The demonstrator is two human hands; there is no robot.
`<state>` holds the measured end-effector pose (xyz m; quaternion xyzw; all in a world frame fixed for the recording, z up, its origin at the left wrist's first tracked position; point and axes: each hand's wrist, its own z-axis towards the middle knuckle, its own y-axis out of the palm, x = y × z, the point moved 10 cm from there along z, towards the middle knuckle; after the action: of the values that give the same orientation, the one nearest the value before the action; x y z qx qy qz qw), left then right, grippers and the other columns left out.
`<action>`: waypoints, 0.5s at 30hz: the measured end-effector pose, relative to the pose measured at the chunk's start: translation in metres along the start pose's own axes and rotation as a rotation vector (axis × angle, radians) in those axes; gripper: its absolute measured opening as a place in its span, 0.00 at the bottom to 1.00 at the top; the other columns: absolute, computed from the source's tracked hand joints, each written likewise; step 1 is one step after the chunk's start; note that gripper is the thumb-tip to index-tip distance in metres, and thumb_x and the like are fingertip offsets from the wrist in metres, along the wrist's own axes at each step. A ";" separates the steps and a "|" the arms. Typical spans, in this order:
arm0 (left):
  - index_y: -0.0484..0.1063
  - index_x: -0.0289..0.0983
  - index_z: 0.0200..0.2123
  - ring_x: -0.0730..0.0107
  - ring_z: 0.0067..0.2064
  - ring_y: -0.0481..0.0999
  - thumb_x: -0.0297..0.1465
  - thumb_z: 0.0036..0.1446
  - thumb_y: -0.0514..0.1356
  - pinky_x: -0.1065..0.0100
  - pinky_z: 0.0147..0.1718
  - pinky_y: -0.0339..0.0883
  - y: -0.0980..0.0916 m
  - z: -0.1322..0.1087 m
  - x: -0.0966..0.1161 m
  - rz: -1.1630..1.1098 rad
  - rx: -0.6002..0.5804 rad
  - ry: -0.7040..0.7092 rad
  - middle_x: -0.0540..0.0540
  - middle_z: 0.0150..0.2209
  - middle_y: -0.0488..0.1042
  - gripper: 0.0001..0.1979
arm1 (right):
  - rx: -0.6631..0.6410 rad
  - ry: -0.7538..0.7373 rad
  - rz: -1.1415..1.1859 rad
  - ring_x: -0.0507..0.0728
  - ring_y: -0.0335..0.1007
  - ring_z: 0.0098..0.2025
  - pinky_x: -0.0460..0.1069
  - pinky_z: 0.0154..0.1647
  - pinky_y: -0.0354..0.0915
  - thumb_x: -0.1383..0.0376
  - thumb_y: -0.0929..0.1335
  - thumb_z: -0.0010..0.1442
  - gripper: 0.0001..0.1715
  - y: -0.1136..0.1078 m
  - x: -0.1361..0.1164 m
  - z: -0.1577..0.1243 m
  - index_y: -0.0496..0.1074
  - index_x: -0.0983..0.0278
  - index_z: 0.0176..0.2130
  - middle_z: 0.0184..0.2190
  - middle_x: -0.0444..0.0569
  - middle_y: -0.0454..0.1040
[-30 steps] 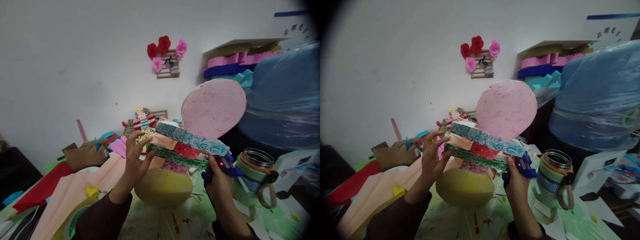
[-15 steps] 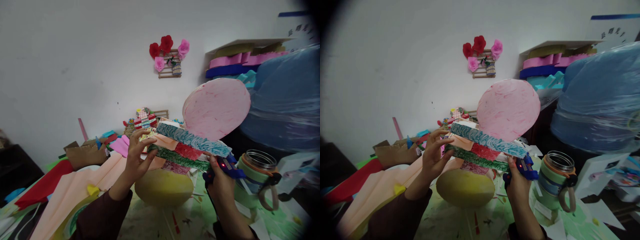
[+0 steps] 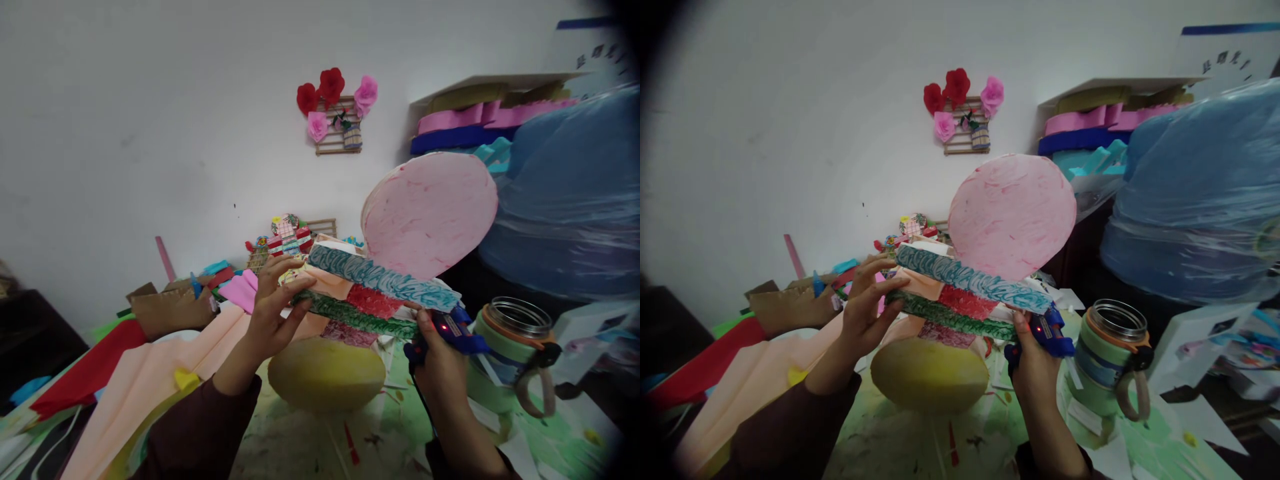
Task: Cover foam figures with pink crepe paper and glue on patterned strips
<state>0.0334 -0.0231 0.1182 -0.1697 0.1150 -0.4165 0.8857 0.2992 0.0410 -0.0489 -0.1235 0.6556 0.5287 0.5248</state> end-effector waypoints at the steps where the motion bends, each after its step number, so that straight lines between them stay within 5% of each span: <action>1: 0.69 0.46 0.50 0.53 0.61 0.61 0.28 0.60 0.57 0.43 0.61 0.54 0.000 0.000 0.000 -0.012 0.001 0.001 0.43 0.55 0.65 0.15 | -0.001 0.018 0.007 0.53 0.71 0.32 0.45 0.26 0.65 0.53 0.77 0.44 0.28 0.000 0.001 0.000 0.75 0.64 0.42 0.38 0.49 0.77; 5: 0.69 0.45 0.49 0.54 0.62 0.61 0.28 0.60 0.57 0.43 0.61 0.53 0.001 0.000 0.000 -0.049 -0.004 0.015 0.43 0.54 0.66 0.14 | -0.010 0.051 0.013 0.55 0.72 0.38 0.46 0.31 0.68 0.54 0.77 0.43 0.29 0.002 0.002 0.000 0.75 0.63 0.43 0.41 0.49 0.76; 10: 0.70 0.46 0.47 0.54 0.61 0.62 0.29 0.60 0.58 0.42 0.61 0.54 -0.001 0.002 0.001 -0.055 0.000 0.038 0.44 0.53 0.67 0.12 | 0.023 0.061 -0.063 0.52 0.70 0.30 0.44 0.22 0.62 0.51 0.77 0.43 0.34 -0.002 -0.001 -0.002 0.73 0.64 0.47 0.42 0.50 0.76; 15: 0.72 0.45 0.46 0.53 0.60 0.62 0.28 0.58 0.59 0.43 0.60 0.55 -0.004 0.003 0.001 -0.048 0.008 0.053 0.44 0.53 0.67 0.12 | 0.020 0.014 -0.056 0.56 0.73 0.40 0.46 0.28 0.66 0.51 0.76 0.44 0.35 -0.002 -0.004 -0.002 0.72 0.63 0.49 0.48 0.52 0.75</action>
<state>0.0325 -0.0258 0.1225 -0.1578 0.1325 -0.4425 0.8728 0.3010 0.0377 -0.0471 -0.1399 0.6609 0.5062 0.5361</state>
